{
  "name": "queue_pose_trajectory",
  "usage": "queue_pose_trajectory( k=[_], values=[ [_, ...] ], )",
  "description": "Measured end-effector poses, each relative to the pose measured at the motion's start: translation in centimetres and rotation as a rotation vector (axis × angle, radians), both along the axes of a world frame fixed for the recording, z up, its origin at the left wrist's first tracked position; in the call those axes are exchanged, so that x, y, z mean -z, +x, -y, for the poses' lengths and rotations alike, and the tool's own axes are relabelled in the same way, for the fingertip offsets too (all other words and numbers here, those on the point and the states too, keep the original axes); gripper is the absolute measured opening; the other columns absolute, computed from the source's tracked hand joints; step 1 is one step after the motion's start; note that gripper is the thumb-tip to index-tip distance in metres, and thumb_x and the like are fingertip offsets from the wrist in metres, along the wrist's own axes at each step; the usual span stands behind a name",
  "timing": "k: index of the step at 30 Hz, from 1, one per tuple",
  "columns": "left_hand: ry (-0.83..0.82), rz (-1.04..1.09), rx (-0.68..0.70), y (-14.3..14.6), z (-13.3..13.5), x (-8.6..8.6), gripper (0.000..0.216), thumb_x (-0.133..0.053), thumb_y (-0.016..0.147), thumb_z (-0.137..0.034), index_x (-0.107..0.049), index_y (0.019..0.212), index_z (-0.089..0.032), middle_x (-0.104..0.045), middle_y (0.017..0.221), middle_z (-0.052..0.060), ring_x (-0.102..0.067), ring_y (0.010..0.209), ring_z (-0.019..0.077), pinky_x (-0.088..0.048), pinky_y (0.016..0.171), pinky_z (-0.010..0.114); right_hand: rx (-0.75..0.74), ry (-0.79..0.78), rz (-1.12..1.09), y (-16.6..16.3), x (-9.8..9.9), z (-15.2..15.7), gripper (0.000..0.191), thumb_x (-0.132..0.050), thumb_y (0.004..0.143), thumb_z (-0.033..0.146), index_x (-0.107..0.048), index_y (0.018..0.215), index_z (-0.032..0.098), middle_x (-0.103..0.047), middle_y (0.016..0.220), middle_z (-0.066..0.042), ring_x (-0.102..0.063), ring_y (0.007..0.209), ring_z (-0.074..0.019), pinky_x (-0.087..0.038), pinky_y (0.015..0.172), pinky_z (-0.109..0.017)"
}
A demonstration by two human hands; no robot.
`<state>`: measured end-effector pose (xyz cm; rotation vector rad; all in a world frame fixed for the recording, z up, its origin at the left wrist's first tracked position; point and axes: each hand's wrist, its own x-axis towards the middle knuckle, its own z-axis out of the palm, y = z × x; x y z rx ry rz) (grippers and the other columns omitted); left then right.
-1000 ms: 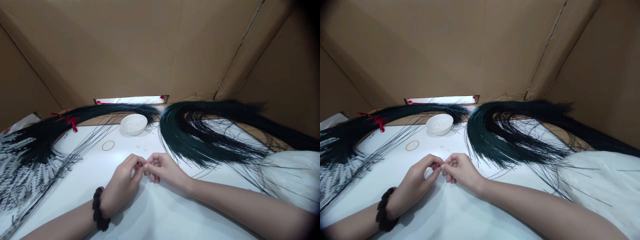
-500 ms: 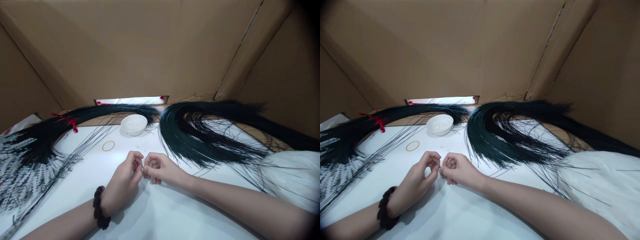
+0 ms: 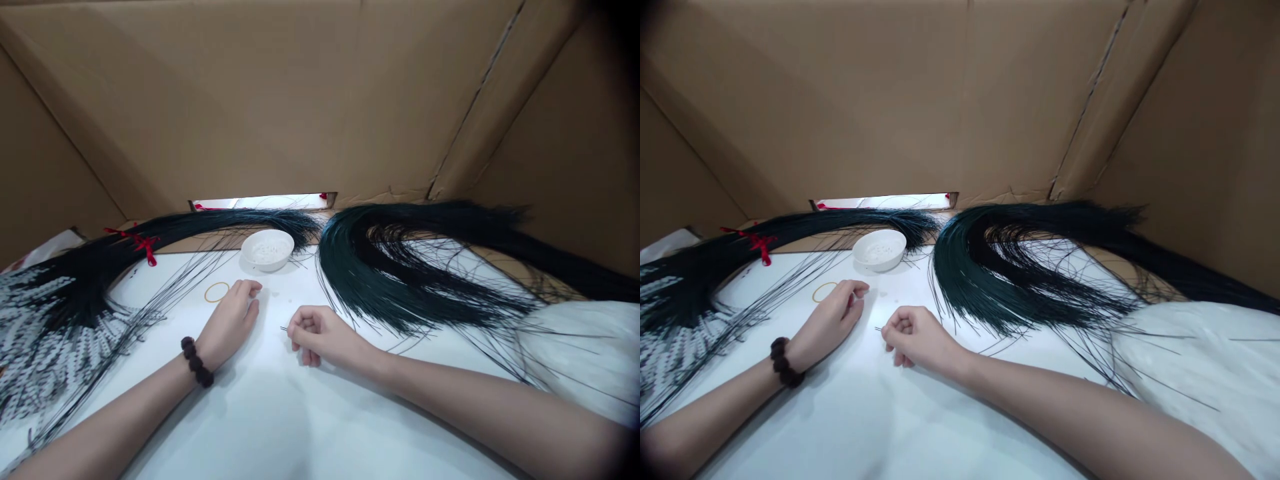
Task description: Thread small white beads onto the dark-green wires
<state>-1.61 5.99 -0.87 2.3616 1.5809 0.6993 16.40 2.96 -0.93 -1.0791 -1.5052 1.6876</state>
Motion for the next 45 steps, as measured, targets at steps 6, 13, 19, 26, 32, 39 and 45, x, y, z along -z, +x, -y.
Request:
queue_pose_trajectory(
  k=[6, 13, 19, 26, 32, 39, 45],
  values=[
    [0.016, -0.066, 0.08, 0.7, -1.5, 0.2, 0.021, -0.034, 0.081, -0.018, -0.05, 0.095, -0.016, -0.052, 0.097, 0.009, -0.052, 0.091, 0.0215, -0.041, 0.079, 0.034, 0.015, 0.009, -0.013, -0.1, -0.1, 0.3, 0.016, -0.049, 0.073, 0.031, -0.047, 0.069, 0.015, -0.051, 0.061, 0.002, -0.047, 0.042, -0.0046, -0.033, 0.036, -0.015],
    [0.022, -0.102, 0.122, 1.3, -1.4, -0.4, 0.02, -0.033, 0.082, -0.018, -0.053, 0.079, -0.018, -0.054, 0.082, 0.005, -0.054, 0.073, 0.0176, -0.042, 0.067, 0.029, 0.042, 0.016, -0.015, -0.1, 0.1, 0.2, 0.017, -0.05, 0.073, 0.031, -0.046, 0.069, 0.015, -0.05, 0.059, 0.002, -0.049, 0.043, -0.0054, -0.035, 0.037, -0.015],
    [0.023, -0.131, 0.095, 1.2, -1.0, -0.8, 0.017, -0.034, 0.08, -0.018, -0.05, 0.074, -0.018, -0.053, 0.076, 0.004, -0.052, 0.067, 0.0176, -0.04, 0.061, 0.029, 0.044, 0.025, -0.02, -0.1, 0.3, 0.2, 0.01, -0.048, 0.073, 0.024, -0.045, 0.068, 0.016, -0.05, 0.058, 0.003, -0.05, 0.044, -0.006, -0.037, 0.039, -0.016],
    [0.008, -0.101, 0.061, 0.7, -0.9, -0.6, 0.013, -0.037, 0.077, -0.016, -0.048, 0.072, -0.019, -0.052, 0.075, 0.003, -0.051, 0.066, 0.0172, -0.039, 0.061, 0.029, 0.039, 0.029, -0.009, -0.1, 0.2, 0.3, 0.008, -0.045, 0.073, 0.02, -0.045, 0.067, 0.015, -0.05, 0.058, 0.003, -0.049, 0.042, -0.0058, -0.037, 0.038, -0.016],
    [-0.019, -0.04, 0.032, 0.5, 0.1, -0.9, 0.009, -0.041, 0.074, -0.018, -0.049, 0.071, -0.018, -0.052, 0.071, 0.002, -0.051, 0.066, 0.0165, -0.039, 0.062, 0.028, 0.048, 0.017, -0.003, 0.0, -0.3, 0.3, 0.007, -0.045, 0.072, 0.019, -0.045, 0.067, 0.015, -0.049, 0.057, 0.003, -0.049, 0.042, -0.0059, -0.036, 0.038, -0.017],
    [-0.579, 0.532, 0.135, 1.5, 1.5, -1.3, 0.007, -0.045, 0.073, -0.02, -0.049, 0.071, -0.016, -0.053, 0.061, -0.002, -0.049, 0.051, 0.0096, -0.041, 0.053, 0.023, 0.053, 0.0, -0.049, 0.0, 0.0, 0.0, 0.004, -0.045, 0.069, 0.015, -0.046, 0.065, 0.015, -0.051, 0.056, 0.003, -0.05, 0.041, -0.0056, -0.036, 0.037, -0.015],
    [-0.572, 0.568, 0.204, 2.2, 2.7, -1.0, 0.003, -0.047, 0.073, -0.018, -0.048, 0.072, -0.016, -0.054, 0.065, -0.001, -0.051, 0.058, 0.0105, -0.041, 0.055, 0.022, 0.087, 0.023, -0.086, 0.0, 0.1, 0.0, 0.009, -0.047, 0.072, 0.02, -0.047, 0.066, 0.014, -0.054, 0.051, 0.002, -0.048, 0.039, -0.0064, -0.038, 0.038, -0.017]
  ],
)
